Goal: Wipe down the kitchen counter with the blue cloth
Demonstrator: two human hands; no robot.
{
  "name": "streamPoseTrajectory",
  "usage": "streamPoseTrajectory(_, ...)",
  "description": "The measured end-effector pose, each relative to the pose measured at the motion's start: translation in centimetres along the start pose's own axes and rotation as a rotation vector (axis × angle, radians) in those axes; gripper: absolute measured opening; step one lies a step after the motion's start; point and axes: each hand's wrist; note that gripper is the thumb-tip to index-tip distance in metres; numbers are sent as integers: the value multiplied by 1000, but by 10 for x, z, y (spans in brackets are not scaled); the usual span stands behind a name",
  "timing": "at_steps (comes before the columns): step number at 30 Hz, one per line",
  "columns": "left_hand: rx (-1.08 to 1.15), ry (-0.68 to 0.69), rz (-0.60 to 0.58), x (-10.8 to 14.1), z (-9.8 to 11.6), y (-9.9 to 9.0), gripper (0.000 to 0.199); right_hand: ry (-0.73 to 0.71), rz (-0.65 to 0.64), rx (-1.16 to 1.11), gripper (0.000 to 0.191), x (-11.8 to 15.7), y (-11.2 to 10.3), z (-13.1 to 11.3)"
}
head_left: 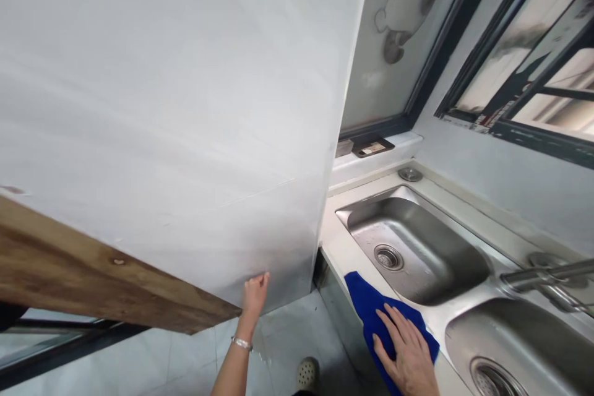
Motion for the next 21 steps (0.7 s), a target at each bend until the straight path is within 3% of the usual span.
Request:
streamPoseTrajectory(6,-126,25,-190,41,21,49,53,-35,50,-5,61,-2,3,1)
streamPoseTrajectory(10,-194,110,-336,61,18,76,39,-25,74,-10,62,0,5,2)
streamPoseTrajectory(14,-199,168,-413,73,4,87,48,-23,155,-16,44,4,13,3)
streamPoseTrajectory(21,-91,222,-400,81,-9,94,49,-42,265,-109,30,4,20,6)
Point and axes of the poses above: each hand's wrist, its own x-axis away from the middle knuckle, its own y-axis out of the palm, z = x × y, and after that the axes turned 14 degrees about -z, right-handed
